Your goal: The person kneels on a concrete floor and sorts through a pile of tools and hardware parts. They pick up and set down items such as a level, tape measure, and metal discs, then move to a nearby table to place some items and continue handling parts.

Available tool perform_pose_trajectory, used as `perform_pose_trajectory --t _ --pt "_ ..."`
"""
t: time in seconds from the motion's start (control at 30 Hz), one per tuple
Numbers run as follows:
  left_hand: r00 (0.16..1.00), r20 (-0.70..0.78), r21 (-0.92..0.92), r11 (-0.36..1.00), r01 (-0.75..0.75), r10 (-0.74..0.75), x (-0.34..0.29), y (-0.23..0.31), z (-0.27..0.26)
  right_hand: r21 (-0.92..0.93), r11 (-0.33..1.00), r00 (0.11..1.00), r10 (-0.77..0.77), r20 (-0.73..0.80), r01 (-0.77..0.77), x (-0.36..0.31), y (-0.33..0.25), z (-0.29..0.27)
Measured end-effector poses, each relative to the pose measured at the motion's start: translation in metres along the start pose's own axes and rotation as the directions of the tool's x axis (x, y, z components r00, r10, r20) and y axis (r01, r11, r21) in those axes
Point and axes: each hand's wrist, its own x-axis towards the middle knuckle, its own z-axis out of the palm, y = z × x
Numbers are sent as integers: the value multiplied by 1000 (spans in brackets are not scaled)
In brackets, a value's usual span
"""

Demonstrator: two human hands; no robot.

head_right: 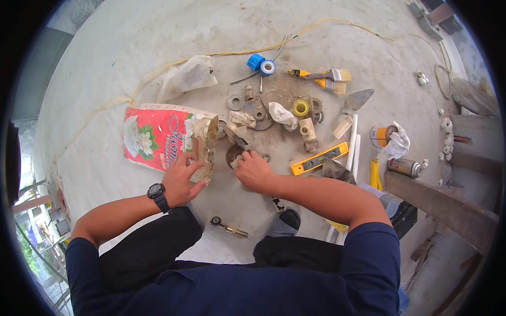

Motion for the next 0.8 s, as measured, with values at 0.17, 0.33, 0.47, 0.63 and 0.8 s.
perform_pose_trajectory --t 0.17,0.33,0.47,0.63,0.8 --pt "994 50 -16 996 -93 93 11 -7 7 243 969 988 4 -152 34 -5 8 6" --pt "937 347 -201 979 43 30 13 -10 5 776 595 968 240 75 -208 -13 12 -18" --pt "927 368 -369 903 220 -75 13 -9 -10 707 678 979 157 130 -202 -6 30 -46" --pt "953 304 -432 892 134 4 13 -9 -29 466 838 937 140 320 -284 23 37 -75" --pt "973 171 -319 943 -97 158 5 3 -37 552 808 961 57 270 -203 78 26 -75"
